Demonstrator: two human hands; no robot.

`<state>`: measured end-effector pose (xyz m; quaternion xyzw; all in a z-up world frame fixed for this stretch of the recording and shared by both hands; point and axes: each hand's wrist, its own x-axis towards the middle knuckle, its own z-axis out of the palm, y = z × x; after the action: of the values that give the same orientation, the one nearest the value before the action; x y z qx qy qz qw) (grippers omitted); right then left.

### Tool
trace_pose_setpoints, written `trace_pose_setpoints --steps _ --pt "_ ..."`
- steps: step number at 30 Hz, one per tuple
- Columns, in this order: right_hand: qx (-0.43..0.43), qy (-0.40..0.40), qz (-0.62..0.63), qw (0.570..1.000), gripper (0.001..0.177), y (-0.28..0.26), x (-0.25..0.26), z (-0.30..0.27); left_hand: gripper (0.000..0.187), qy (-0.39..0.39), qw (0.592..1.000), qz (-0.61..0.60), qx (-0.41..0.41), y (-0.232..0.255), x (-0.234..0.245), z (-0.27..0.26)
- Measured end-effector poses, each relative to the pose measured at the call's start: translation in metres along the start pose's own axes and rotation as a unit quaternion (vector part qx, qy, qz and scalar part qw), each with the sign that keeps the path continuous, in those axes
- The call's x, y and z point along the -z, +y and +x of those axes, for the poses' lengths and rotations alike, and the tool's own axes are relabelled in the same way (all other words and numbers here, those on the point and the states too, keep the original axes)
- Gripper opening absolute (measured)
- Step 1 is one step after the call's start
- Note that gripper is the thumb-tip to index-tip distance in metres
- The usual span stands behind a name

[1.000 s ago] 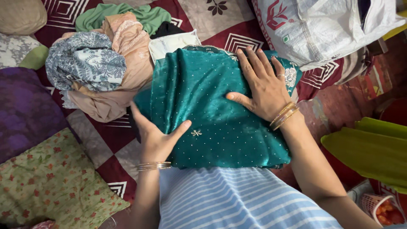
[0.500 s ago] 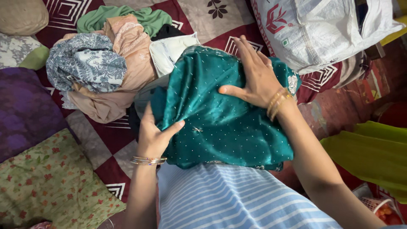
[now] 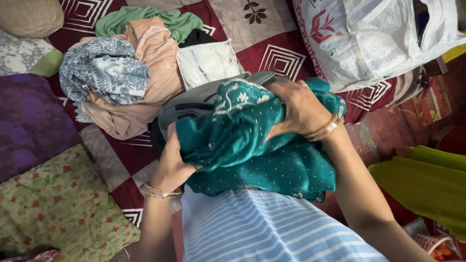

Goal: The person packs a backpack by placing a red and white patterned dress and a teal patterned dress inside.

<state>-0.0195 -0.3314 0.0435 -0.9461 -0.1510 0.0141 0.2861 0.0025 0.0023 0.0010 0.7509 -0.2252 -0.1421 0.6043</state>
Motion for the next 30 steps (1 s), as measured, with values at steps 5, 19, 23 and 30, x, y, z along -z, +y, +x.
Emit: trace_pose_setpoints --steps 5,19,23,30 --pt "-0.014 -0.028 -0.045 0.999 0.102 -0.012 0.005 -0.013 0.061 -0.038 0.991 -0.114 0.056 -0.010 0.003 -0.001" --pt "0.046 0.012 -0.051 0.998 0.041 -0.054 -0.003 -0.048 0.067 -0.127 0.988 0.005 0.093 -0.002 0.012 -0.006" --pt "0.050 0.022 -0.064 0.996 0.032 -0.059 -0.002 -0.053 0.048 -0.106 0.989 0.081 0.057 -0.008 0.007 -0.005" --pt "0.100 0.070 -0.082 0.989 0.036 -0.066 0.006 -0.069 0.049 -0.133 0.990 -0.015 0.040 0.032 -0.003 0.007"
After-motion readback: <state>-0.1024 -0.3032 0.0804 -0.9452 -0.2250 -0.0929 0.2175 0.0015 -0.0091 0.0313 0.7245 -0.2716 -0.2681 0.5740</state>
